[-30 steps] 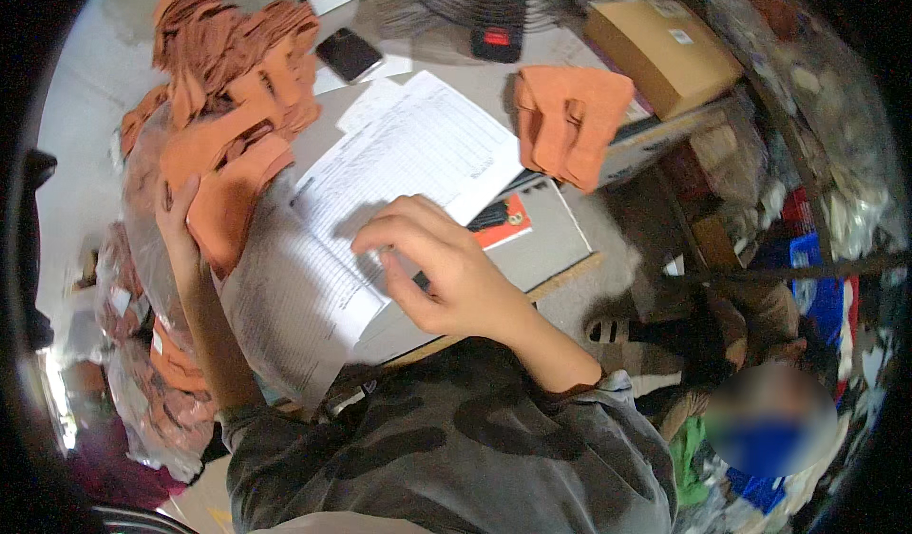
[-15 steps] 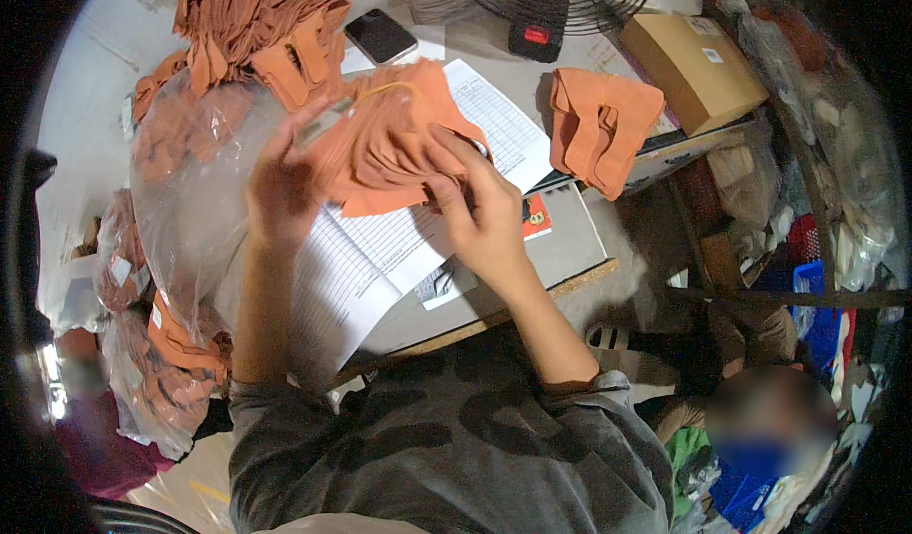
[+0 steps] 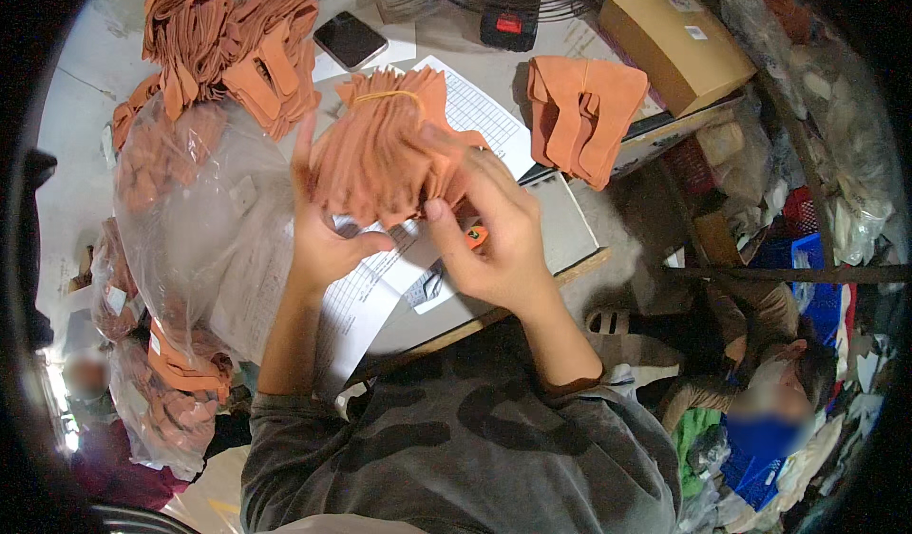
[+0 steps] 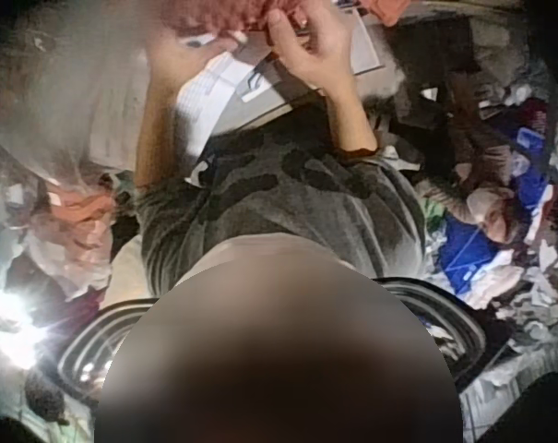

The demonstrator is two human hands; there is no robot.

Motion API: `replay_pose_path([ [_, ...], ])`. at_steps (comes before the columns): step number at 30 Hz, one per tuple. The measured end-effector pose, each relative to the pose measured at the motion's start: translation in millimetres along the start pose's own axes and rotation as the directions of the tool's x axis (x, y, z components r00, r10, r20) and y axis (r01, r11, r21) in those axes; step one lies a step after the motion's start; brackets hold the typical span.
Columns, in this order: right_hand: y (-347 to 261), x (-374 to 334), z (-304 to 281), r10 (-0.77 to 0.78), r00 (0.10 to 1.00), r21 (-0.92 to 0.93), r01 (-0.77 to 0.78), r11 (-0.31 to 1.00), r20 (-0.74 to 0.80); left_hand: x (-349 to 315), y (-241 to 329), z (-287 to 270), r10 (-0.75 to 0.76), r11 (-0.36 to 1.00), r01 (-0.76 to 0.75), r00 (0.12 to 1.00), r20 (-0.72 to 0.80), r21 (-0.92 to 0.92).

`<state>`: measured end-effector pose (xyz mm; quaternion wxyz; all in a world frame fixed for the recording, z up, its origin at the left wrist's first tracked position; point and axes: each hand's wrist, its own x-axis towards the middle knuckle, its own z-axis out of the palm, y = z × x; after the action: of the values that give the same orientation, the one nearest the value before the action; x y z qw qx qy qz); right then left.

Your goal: The person picks up stacks of orange fabric pieces from a plastic bag, aligns them, and secures them with a rubber band. The person repeats this process multiple times, placing the finished bundles on the table.

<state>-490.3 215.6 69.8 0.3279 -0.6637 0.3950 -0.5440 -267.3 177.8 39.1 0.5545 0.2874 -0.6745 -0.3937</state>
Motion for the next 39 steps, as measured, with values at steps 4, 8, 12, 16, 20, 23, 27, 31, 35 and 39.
replay_pose_path([
  [4,0,3,10,-0.256,0.959,-0.036,0.262,0.964,0.120,1,-1,-3,0.146,0.982,-0.143,0.989,-0.016,0.125],
  [8,-4,4,17,-0.226,0.963,-0.096,0.242,0.966,0.145,-1,-3,-15,0.098,0.978,-0.098,0.995,0.007,0.183],
  [12,-4,9,24,-0.244,0.962,-0.099,0.256,0.962,0.122,-5,-8,-23,0.069,0.995,-0.065,0.996,-0.048,0.077],
  [16,-6,6,33,-0.164,0.985,-0.067,0.167,0.984,0.046,-6,-11,-29,0.155,0.971,-0.144,0.987,-0.048,0.189],
  [20,-8,1,38,0.100,0.995,-0.008,-0.100,0.995,-0.021,-7,-10,-27,0.090,0.994,-0.086,0.993,-0.077,0.060],
  [23,-5,2,43,0.036,0.995,0.169,-0.019,0.985,-0.098,-7,-8,-24,0.043,0.999,-0.045,0.996,-0.073,-0.018],
  [27,1,4,49,-0.128,0.972,0.121,0.153,0.981,-0.195,-6,-4,-22,0.051,0.998,-0.051,0.998,-0.041,-0.021],
  [31,0,10,45,-0.376,0.918,-0.047,0.373,0.927,-0.125,-5,1,-22,0.027,0.997,-0.028,0.999,-0.021,-0.071],
  [35,-13,11,34,-0.430,0.903,-0.103,0.428,0.898,-0.001,-4,2,-21,0.038,0.998,-0.037,0.999,0.013,-0.043],
  [39,-24,7,32,-0.373,0.924,-0.100,0.381,0.919,0.086,-2,-1,-19,0.037,0.994,-0.034,0.999,0.020,-0.103],
])
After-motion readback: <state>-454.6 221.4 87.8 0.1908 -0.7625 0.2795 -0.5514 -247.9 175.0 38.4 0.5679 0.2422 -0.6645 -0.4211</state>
